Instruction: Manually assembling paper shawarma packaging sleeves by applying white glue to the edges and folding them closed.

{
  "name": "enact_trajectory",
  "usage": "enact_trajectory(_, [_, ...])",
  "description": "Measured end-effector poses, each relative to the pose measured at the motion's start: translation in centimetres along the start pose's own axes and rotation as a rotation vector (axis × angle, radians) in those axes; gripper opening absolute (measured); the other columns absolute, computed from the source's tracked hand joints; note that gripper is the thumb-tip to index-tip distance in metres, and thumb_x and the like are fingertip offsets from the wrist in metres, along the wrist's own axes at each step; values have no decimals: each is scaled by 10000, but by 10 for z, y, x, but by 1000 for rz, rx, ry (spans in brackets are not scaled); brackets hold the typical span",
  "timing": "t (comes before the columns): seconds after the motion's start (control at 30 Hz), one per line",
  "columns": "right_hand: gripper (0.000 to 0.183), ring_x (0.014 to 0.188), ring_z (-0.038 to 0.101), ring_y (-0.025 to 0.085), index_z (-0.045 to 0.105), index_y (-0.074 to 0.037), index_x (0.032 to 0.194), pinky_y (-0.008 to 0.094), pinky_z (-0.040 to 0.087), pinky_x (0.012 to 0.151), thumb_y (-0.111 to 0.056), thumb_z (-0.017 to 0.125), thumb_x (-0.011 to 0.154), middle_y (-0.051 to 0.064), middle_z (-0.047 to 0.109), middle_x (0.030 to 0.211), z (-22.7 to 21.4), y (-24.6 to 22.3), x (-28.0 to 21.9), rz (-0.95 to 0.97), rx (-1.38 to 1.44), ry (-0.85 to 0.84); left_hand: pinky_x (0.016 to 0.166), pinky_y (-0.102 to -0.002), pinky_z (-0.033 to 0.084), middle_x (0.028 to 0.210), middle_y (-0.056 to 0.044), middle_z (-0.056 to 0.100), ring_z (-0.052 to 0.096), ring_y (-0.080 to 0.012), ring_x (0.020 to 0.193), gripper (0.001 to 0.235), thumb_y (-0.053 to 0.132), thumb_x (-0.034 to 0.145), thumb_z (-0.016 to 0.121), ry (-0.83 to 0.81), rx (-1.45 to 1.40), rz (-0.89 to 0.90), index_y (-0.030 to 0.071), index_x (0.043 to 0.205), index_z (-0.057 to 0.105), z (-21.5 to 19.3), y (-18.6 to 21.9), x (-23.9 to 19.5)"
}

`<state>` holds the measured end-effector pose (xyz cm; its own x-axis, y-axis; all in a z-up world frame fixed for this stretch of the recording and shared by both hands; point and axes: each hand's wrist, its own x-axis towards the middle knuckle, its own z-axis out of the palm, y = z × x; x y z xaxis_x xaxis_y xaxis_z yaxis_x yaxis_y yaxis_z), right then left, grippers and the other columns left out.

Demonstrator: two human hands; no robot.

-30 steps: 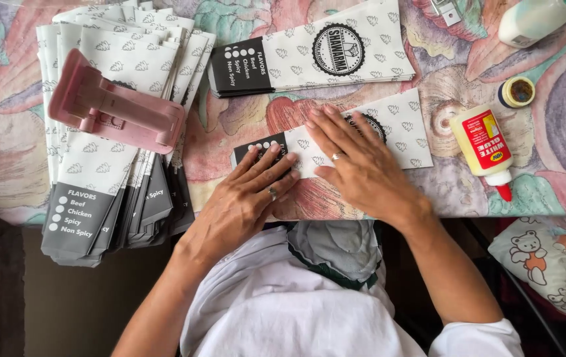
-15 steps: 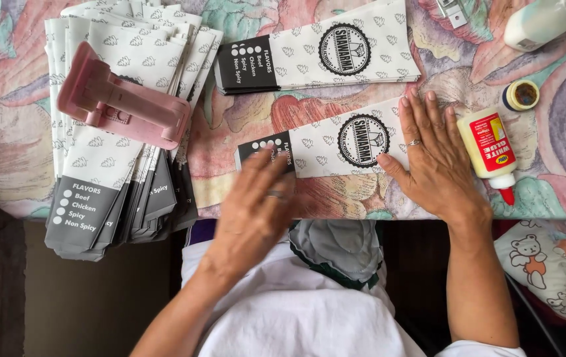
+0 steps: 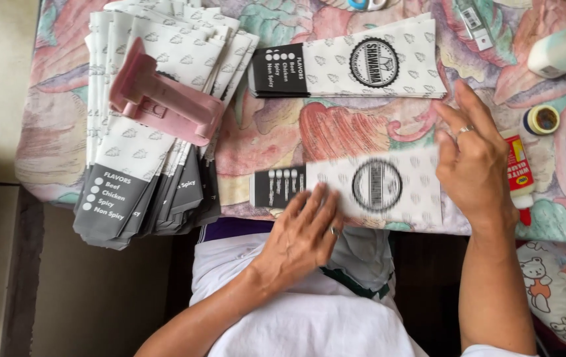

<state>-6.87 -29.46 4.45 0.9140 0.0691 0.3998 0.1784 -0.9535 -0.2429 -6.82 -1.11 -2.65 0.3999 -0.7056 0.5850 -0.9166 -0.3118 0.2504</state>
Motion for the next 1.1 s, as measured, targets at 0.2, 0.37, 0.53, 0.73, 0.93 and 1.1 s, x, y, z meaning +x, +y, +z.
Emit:
enact_trajectory(0.2, [237, 962, 691, 303, 678, 141, 1199, 293, 642, 885, 96, 752, 978, 274, 665, 1148, 24, -85, 97, -310, 445, -50, 510, -302, 408, 880, -53, 576, 513, -172, 659, 201, -13, 990, 529, -75, -5, 7, 49, 1175, 575, -61, -1, -1])
enact_trajectory(0.37, [486, 846, 630, 232, 625, 88, 1295, 270, 646, 714, -198, 801, 944, 205, 573, 1178, 75, -150, 149, -394, 506, -231, 545, -373, 445, 894, -96, 557, 510, -238, 678, 211, -75, 948, 554, -211, -197, -58, 14, 1138, 532, -102, -13, -6])
enact_trajectory(0.53, [622, 736, 635, 236, 579, 96, 1123, 314, 631, 635, -466, 772, 939, 173, 624, 1027, 143, -173, 167, -436, 414, -204, 593, -385, 554, 824, -119, 623, 594, -250, 666, 183, -129, 942, 667, -230, -304, -160, -95, 1120, 636, -128, -32, -8])
enact_trajectory(0.73, [240, 599, 577, 205, 625, 20, 887, 360, 524, 494, -142, 706, 1045, 115, 622, 752, 84, -170, 184, -494, 438, 317, 846, -350, 609, 1084, -138, 776, 779, -255, 941, 121, -6, 942, 631, -47, -368, -535, 7, 1025, 717, -172, -76, -7])
enact_trajectory(0.93, [310, 727, 635, 251, 555, 38, 1064, 372, 585, 585, -263, 507, 1117, 169, 594, 928, 85, -182, 171, -432, 515, 381, 603, -296, 482, 808, -90, 676, 590, -143, 641, 272, 54, 1051, 735, 98, 45, -803, -39, 1302, 783, -182, -139, -30])
enact_trajectory(1.1, [491, 654, 684, 227, 666, 149, 1126, 330, 670, 555, -261, 849, 926, 209, 659, 975, 161, -188, 143, -400, 313, 52, 964, -522, 421, 1215, -192, 603, 502, -410, 1132, 279, 56, 961, 740, 53, 260, -829, -27, 1227, 728, -161, -149, -43])
